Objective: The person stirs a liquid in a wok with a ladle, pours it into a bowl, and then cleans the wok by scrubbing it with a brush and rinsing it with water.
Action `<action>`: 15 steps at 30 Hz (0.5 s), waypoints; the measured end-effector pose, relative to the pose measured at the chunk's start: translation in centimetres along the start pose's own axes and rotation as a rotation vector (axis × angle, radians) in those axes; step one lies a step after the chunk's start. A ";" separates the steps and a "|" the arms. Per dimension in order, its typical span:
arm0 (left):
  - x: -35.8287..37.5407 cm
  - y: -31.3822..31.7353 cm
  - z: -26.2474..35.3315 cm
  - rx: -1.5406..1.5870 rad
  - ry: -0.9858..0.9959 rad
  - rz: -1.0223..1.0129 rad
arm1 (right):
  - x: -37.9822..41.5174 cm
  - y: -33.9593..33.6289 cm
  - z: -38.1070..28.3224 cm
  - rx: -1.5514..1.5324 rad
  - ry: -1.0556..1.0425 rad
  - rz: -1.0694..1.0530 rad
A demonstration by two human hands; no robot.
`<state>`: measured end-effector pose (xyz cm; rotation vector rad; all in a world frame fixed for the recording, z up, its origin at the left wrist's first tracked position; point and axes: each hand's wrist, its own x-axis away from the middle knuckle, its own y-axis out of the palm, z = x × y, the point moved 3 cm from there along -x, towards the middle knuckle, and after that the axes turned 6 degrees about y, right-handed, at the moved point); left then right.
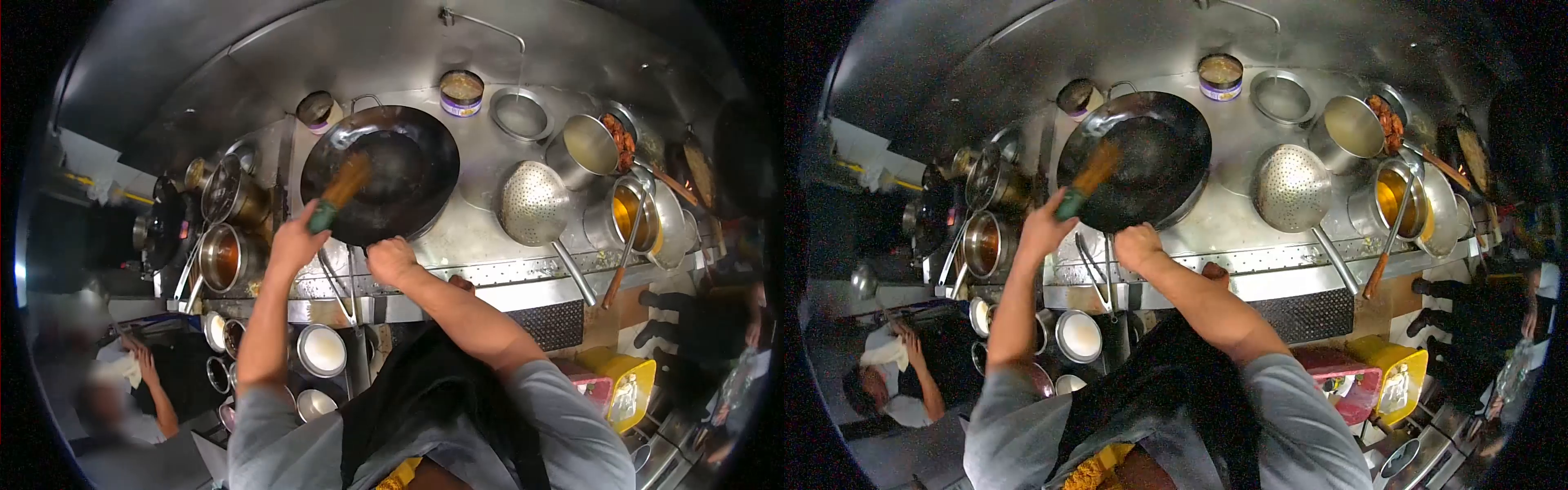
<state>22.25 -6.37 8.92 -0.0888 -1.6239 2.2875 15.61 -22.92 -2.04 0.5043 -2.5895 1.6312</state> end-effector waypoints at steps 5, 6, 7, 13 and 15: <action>-14.7 7.7 -0.1 -0.310 0.032 -0.173 | -0.6 0.9 -0.1 -0.111 0.052 -0.003; -17.2 8.5 0.9 -0.227 0.034 -0.115 | -0.8 0.7 0.4 -0.107 0.057 0.001; -18.0 9.5 2.0 -0.146 0.031 -0.068 | -0.7 0.7 0.5 -0.112 0.044 0.027; -9.5 10.1 4.3 -0.403 0.188 -0.325 | 0.1 1.0 0.3 -0.133 0.025 0.100; -13.8 9.5 2.6 -0.357 0.103 -0.282 | 0.0 0.9 0.1 -0.126 0.025 0.092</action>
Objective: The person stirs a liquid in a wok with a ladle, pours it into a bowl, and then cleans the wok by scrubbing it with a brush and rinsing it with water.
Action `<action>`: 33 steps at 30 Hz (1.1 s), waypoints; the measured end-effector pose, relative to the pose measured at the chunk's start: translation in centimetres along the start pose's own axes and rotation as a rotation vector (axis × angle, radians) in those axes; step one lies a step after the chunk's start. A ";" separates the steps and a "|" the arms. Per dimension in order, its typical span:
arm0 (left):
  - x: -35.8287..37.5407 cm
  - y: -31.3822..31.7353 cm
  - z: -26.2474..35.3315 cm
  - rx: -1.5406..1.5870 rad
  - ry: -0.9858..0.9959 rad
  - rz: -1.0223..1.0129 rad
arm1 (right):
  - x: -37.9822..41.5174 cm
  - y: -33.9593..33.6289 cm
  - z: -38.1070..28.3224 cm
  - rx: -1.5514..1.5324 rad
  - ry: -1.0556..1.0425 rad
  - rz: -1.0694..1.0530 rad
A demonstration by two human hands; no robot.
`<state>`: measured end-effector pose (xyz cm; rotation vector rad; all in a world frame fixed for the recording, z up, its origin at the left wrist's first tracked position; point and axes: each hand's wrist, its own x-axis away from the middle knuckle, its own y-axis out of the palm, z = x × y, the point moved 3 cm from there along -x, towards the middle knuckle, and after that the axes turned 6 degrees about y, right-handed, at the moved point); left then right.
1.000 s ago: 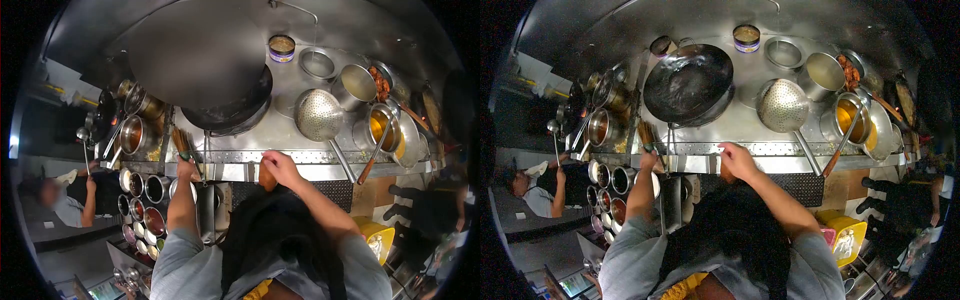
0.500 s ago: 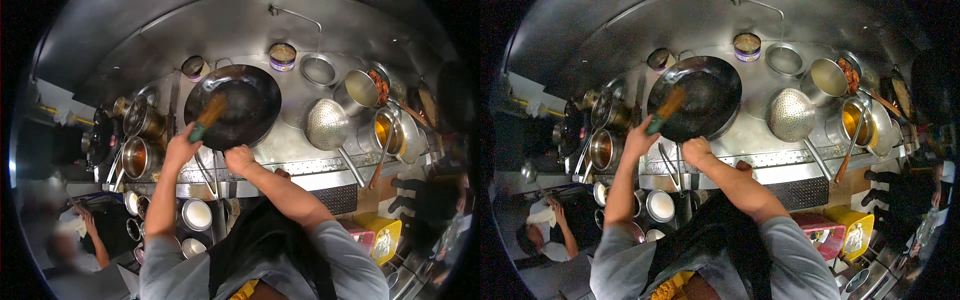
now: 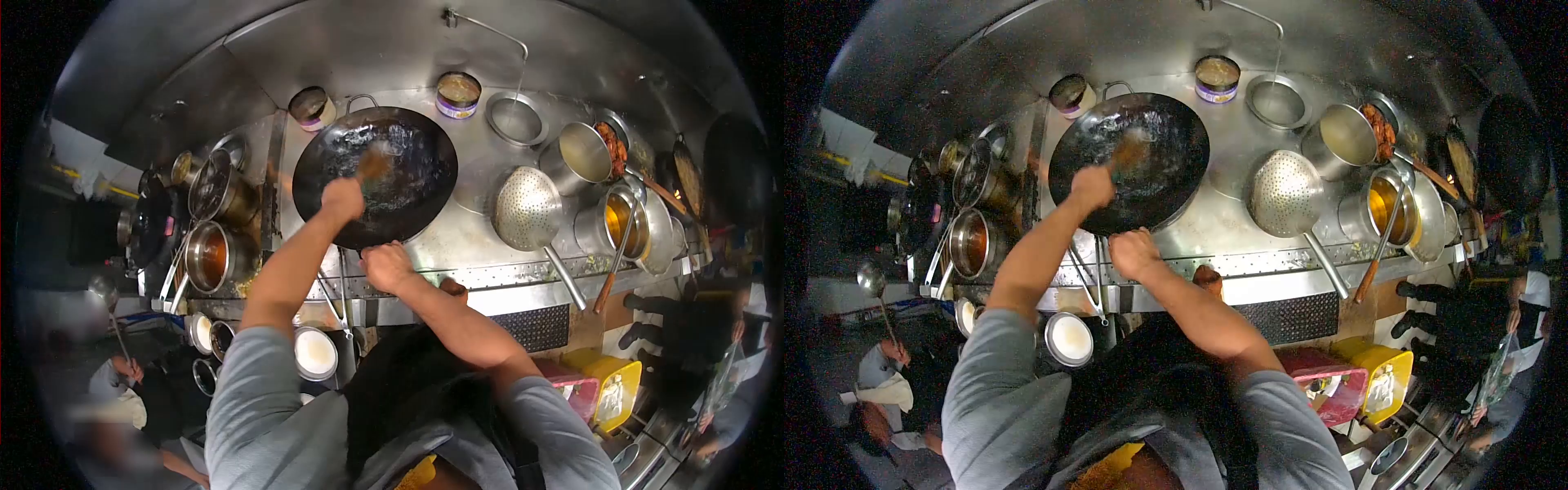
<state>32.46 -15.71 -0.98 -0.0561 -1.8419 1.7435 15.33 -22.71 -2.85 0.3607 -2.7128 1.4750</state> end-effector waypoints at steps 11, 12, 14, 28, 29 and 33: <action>-3.0 0.0 0.9 -0.030 -0.040 -0.008 | 0.6 -0.2 0.7 -0.004 0.028 -0.014; -3.9 -0.5 1.2 -0.034 -0.032 -0.015 | 0.6 -0.9 0.8 0.012 0.016 -0.026; -3.1 -1.8 2.0 0.255 -0.018 0.052 | 0.9 -0.7 1.2 -0.002 -0.017 0.030; 4.4 -5.9 5.9 -0.017 0.178 -0.266 | 0.6 -0.9 1.5 0.013 -0.005 -0.003; 5.2 -5.1 5.8 -0.152 0.278 -0.233 | 0.6 -0.7 1.5 0.012 -0.004 -0.005; -1.0 -4.3 2.9 0.051 0.081 -0.204 | 0.7 -0.4 1.5 0.032 -0.009 0.021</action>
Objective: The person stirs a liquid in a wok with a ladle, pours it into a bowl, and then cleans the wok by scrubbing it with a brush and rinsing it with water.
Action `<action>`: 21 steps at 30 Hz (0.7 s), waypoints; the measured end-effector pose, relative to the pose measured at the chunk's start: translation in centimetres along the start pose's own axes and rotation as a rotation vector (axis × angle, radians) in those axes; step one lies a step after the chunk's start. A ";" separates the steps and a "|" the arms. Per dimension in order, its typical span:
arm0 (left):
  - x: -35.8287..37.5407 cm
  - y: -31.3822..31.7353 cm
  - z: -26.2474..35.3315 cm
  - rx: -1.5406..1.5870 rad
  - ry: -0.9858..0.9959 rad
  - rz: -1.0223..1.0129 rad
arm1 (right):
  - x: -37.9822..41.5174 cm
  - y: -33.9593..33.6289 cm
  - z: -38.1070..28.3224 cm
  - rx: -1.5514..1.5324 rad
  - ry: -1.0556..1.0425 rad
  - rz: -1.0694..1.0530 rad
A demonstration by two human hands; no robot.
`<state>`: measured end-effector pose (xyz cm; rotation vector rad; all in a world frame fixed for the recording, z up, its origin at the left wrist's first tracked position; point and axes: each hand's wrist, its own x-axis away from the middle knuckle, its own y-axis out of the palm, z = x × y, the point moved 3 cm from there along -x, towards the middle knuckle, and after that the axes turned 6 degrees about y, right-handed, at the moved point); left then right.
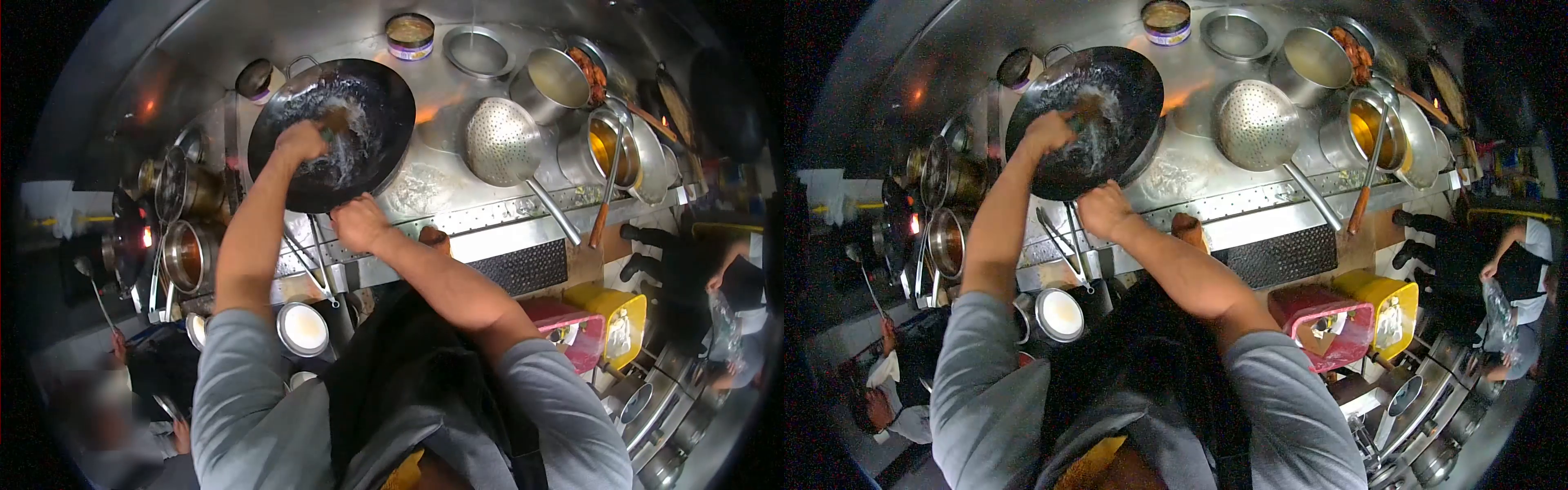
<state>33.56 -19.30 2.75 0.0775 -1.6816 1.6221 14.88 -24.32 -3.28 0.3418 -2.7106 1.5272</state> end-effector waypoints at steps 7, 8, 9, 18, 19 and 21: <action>4.7 -3.6 2.1 0.038 0.111 -0.229 | 0.2 -0.6 0.2 -0.034 -0.018 0.006; 5.1 -3.5 2.5 -0.045 0.129 -0.247 | 0.2 -0.6 0.2 -0.017 -0.004 -0.001; 4.4 -3.5 2.4 -0.039 0.101 -0.246 | 0.3 -0.6 0.1 -0.001 0.004 -0.011; 8.2 -5.2 3.0 -0.181 0.101 -0.506 | 0.1 -0.3 0.2 0.000 0.020 -0.069; 6.6 -4.5 1.9 -0.170 0.032 -0.484 | 0.0 -0.2 0.3 0.000 0.015 -0.069; 4.3 -4.4 0.5 -0.120 -0.091 -0.466 | -0.1 0.0 0.3 0.013 0.012 -0.052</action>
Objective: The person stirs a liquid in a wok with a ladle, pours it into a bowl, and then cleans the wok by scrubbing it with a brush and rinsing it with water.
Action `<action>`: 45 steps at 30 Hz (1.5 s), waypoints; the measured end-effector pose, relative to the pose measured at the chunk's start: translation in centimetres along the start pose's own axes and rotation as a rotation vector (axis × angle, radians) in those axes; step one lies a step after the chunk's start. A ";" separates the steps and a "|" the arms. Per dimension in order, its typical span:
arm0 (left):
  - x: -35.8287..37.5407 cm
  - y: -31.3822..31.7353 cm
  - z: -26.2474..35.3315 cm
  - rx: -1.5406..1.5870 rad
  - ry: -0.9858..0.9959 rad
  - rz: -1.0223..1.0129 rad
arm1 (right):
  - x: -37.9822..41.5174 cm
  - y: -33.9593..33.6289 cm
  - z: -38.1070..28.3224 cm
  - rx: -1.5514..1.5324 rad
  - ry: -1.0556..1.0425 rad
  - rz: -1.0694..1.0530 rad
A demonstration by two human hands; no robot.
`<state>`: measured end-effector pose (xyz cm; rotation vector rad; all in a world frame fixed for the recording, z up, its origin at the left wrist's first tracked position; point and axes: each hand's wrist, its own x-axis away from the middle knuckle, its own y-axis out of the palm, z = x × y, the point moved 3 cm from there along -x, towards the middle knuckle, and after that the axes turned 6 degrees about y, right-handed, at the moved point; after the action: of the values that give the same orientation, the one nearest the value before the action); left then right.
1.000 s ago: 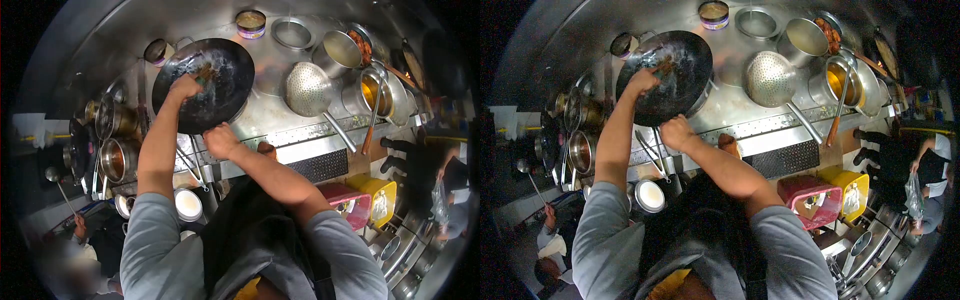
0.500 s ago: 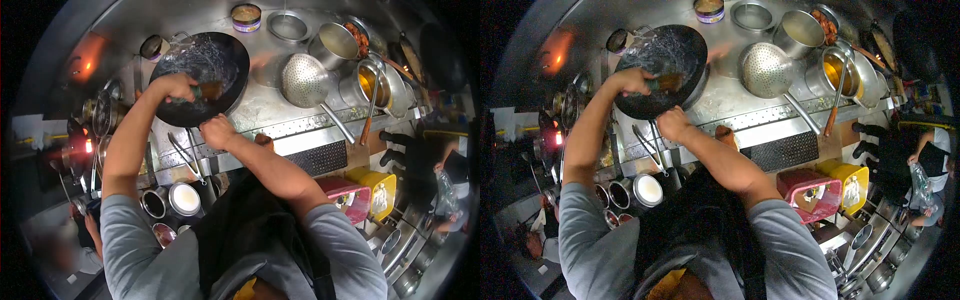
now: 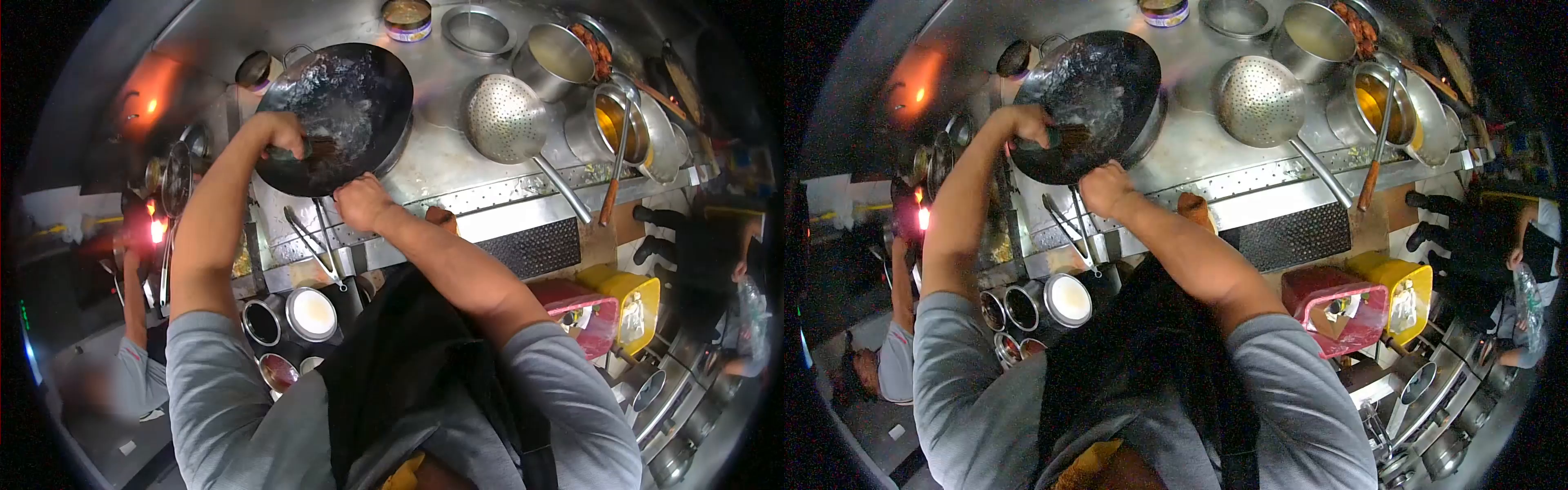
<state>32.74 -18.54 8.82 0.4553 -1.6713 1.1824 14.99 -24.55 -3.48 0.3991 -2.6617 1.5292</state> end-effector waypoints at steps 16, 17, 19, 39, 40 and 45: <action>1.7 -3.1 0.8 -0.116 0.076 -0.076 | 0.7 -0.9 0.5 -0.037 -0.010 -0.020; -1.3 -2.5 -0.8 -0.018 0.070 -0.036 | 0.7 -0.7 0.4 -0.032 -0.002 -0.019; -1.5 -2.2 -0.9 0.093 -0.019 0.022 | 0.4 -1.0 0.4 -0.024 0.007 0.000; -1.1 -2.1 0.0 0.148 0.038 0.047 | 0.6 -1.0 0.8 -0.042 -0.011 -0.005; 2.2 -2.7 1.6 -0.001 0.034 -0.039 | 0.6 -1.1 0.9 -0.039 -0.013 -0.006; 1.1 -2.8 -0.3 -0.131 -0.013 -0.158 | 0.6 -1.1 0.7 -0.044 -0.004 0.006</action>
<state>34.52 -19.35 11.13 0.5042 -1.6802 0.9508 14.68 -25.75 -2.81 0.3922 -2.6965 1.4694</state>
